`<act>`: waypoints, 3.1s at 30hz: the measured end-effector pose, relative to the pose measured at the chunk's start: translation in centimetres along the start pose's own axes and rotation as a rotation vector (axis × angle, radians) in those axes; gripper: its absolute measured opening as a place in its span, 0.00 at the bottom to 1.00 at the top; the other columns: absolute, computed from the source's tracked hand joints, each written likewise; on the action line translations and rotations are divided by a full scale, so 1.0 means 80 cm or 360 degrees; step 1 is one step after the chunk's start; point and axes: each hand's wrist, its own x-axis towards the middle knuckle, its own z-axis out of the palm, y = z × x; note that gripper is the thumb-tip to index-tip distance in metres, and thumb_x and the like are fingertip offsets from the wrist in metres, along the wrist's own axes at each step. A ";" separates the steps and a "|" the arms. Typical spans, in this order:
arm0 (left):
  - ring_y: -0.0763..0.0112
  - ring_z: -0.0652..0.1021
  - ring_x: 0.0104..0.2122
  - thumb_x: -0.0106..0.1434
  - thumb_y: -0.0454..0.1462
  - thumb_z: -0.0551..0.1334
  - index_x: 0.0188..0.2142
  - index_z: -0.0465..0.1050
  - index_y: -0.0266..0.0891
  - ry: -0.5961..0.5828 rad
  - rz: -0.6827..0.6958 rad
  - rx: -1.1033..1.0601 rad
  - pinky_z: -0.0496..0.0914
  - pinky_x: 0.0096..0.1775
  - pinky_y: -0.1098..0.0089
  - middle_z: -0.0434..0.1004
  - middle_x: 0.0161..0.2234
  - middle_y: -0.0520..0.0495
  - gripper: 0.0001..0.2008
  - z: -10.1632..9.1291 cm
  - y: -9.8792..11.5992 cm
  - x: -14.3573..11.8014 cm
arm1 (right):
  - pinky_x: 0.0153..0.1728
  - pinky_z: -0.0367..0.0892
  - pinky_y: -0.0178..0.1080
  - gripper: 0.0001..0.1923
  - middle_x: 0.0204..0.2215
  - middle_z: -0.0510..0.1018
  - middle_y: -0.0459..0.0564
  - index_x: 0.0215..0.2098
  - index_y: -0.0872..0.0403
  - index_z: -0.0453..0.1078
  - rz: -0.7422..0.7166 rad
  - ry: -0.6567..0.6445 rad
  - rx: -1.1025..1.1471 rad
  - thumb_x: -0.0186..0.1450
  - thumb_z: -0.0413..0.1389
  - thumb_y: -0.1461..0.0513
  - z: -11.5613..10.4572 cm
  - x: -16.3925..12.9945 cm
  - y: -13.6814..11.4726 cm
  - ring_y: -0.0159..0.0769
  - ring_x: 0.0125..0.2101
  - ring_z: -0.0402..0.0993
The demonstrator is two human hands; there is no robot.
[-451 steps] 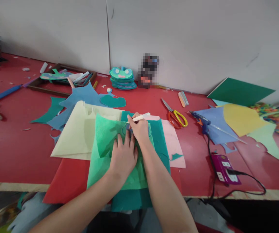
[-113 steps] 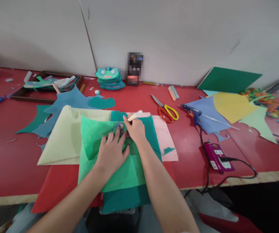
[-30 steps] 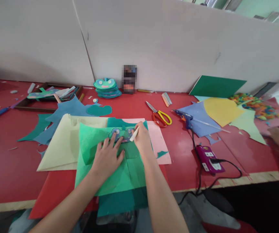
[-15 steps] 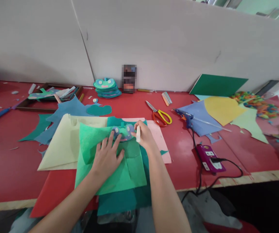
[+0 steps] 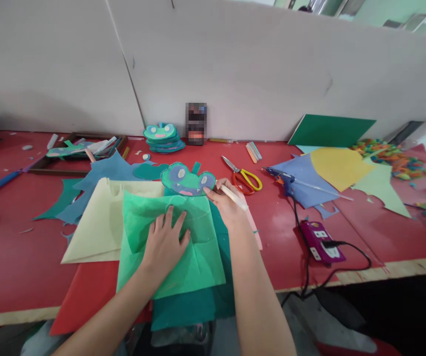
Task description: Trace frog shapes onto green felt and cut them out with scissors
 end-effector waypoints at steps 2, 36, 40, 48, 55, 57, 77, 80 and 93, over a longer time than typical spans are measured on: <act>0.53 0.66 0.50 0.63 0.41 0.49 0.56 0.63 0.40 0.0003 0.0005 0.0004 0.63 0.47 0.56 0.59 0.59 0.38 0.22 0.000 0.000 0.000 | 0.34 0.67 0.39 0.19 0.25 0.61 0.41 0.25 0.50 0.51 0.0015 0.0003 0.0081 0.48 0.61 0.59 0.001 0.000 0.000 0.33 0.30 0.68; 0.52 0.66 0.52 0.62 0.43 0.51 0.55 0.64 0.35 -0.0035 -0.0035 -0.0153 0.62 0.50 0.54 0.61 0.58 0.34 0.24 0.010 -0.001 -0.001 | 0.34 0.72 0.40 0.16 0.24 0.62 0.39 0.23 0.52 0.59 0.0138 -0.0427 0.0326 0.49 0.64 0.59 0.145 0.003 -0.039 0.29 0.27 0.66; 0.53 0.65 0.51 0.63 0.40 0.50 0.54 0.64 0.36 0.0005 0.0022 -0.0180 0.62 0.49 0.54 0.66 0.54 0.37 0.22 0.013 -0.004 -0.003 | 0.33 0.70 0.39 0.16 0.23 0.64 0.40 0.24 0.52 0.58 -0.0114 -0.0444 -0.0041 0.51 0.62 0.56 0.192 0.023 -0.043 0.31 0.27 0.67; 0.52 0.63 0.53 0.63 0.43 0.49 0.56 0.62 0.37 -0.0100 -0.0033 -0.0158 0.60 0.50 0.54 0.61 0.58 0.37 0.24 0.013 -0.002 -0.001 | 0.38 0.68 0.42 0.14 0.25 0.73 0.46 0.29 0.51 0.60 -0.0184 -0.0118 -0.0248 0.61 0.51 0.49 0.144 0.015 0.011 0.36 0.30 0.73; 0.53 0.66 0.50 0.62 0.44 0.51 0.60 0.56 0.46 0.0014 -0.0038 -0.0127 0.62 0.46 0.53 0.52 0.62 0.39 0.26 0.006 -0.001 -0.002 | 0.26 0.69 0.37 0.16 0.17 0.63 0.40 0.26 0.50 0.60 -0.0021 0.0261 -0.0080 0.58 0.54 0.47 0.047 -0.004 0.053 0.30 0.19 0.63; 0.52 0.66 0.49 0.62 0.43 0.52 0.59 0.57 0.46 0.0026 -0.0054 -0.0105 0.63 0.46 0.54 0.53 0.61 0.38 0.25 0.006 0.000 -0.002 | 0.24 0.68 0.35 0.17 0.15 0.59 0.38 0.25 0.50 0.60 -0.0079 0.0283 -0.0115 0.58 0.54 0.47 0.038 -0.005 0.056 0.29 0.17 0.57; 0.54 0.67 0.47 0.63 0.36 0.47 0.55 0.63 0.34 -0.0001 0.0203 0.0095 0.64 0.45 0.53 0.64 0.56 0.37 0.22 0.005 0.011 0.004 | 0.36 0.69 0.40 0.13 0.13 0.57 0.34 0.28 0.50 0.63 0.0092 0.0222 0.0073 0.56 0.57 0.52 0.031 0.005 0.073 0.28 0.17 0.59; 0.54 0.67 0.47 0.64 0.37 0.47 0.55 0.63 0.35 -0.0003 0.0191 0.0056 0.64 0.45 0.53 0.64 0.56 0.38 0.22 0.006 0.009 0.003 | 0.36 0.68 0.39 0.13 0.14 0.61 0.35 0.29 0.51 0.63 0.0084 0.0193 0.0034 0.55 0.59 0.52 0.028 0.005 0.072 0.30 0.20 0.64; 0.54 0.66 0.52 0.64 0.41 0.49 0.56 0.63 0.41 -0.0067 0.0149 -0.0132 0.62 0.51 0.53 0.63 0.57 0.39 0.21 0.007 0.005 -0.006 | 0.30 0.65 0.37 0.12 0.17 0.71 0.41 0.29 0.51 0.63 0.0013 0.0196 -0.0222 0.62 0.51 0.52 0.033 -0.006 0.059 0.34 0.22 0.70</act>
